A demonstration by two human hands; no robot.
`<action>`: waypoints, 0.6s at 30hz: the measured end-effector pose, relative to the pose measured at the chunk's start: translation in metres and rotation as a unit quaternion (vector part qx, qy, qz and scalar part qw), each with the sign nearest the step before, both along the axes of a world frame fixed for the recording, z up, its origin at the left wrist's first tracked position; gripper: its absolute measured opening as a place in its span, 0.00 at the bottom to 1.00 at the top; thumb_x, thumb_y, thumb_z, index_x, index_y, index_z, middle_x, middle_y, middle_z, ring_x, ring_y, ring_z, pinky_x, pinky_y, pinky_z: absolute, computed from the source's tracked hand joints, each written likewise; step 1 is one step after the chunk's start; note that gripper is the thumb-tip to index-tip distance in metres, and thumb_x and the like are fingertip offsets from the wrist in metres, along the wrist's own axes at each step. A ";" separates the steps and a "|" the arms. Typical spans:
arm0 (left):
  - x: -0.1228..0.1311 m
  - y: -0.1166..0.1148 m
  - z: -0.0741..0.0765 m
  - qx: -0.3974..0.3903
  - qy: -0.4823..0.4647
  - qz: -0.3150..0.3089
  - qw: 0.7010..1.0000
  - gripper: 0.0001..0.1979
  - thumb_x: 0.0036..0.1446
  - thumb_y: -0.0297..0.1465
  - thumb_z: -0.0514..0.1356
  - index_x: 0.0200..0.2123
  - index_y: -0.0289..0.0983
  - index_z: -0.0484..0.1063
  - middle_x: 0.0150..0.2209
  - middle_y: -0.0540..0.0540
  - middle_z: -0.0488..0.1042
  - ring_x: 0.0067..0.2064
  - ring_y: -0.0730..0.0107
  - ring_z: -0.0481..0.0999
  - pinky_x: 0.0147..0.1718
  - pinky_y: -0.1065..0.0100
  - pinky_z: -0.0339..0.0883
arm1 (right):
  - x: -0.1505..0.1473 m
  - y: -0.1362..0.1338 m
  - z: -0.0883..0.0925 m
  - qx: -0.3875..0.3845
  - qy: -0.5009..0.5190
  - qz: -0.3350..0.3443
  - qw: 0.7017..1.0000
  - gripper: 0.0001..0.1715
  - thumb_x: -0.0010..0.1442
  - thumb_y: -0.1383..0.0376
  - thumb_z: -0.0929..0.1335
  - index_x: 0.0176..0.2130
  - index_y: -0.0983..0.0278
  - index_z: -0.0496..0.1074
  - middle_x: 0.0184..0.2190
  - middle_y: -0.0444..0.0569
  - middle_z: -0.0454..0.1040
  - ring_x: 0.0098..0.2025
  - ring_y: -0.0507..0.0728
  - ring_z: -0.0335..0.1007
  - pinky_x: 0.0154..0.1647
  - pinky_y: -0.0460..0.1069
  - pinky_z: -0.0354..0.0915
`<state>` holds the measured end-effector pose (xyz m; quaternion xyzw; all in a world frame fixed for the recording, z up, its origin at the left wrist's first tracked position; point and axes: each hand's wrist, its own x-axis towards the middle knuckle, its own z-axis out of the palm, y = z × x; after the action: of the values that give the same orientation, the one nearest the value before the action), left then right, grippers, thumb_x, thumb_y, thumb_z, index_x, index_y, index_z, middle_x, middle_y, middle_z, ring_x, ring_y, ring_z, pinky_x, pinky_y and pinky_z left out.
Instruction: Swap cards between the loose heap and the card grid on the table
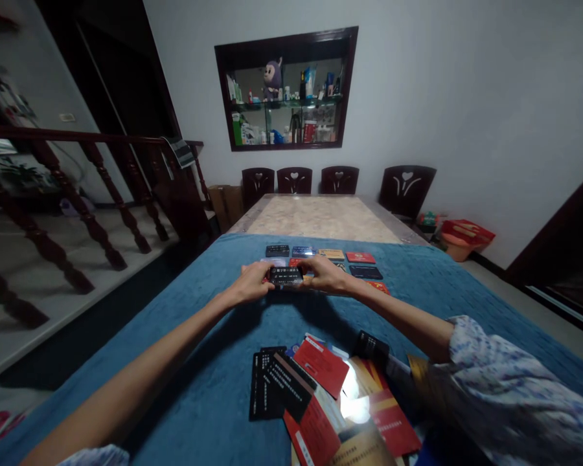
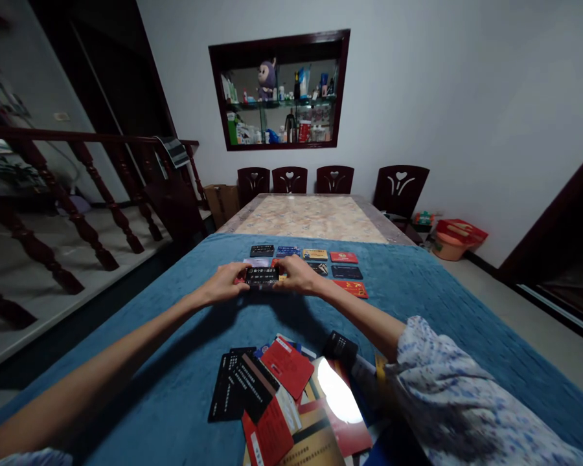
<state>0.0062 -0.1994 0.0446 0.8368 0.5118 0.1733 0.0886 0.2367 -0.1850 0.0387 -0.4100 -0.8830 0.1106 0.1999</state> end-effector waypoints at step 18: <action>-0.001 0.099 0.012 0.033 0.076 0.055 0.995 0.17 0.46 0.26 0.62 0.43 0.35 0.76 0.44 0.42 0.77 0.48 0.53 0.74 0.44 0.62 0.68 | -0.023 0.099 0.017 -0.006 -0.086 -0.069 0.994 0.18 0.50 0.64 0.72 0.42 0.67 0.78 0.36 0.47 0.77 0.38 0.56 0.71 0.33 0.44 0.59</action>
<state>0.0048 -0.1006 0.0562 0.8203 0.5567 0.1309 0.0123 0.2136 -0.0862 0.0562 -0.4793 -0.8658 0.0660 0.1277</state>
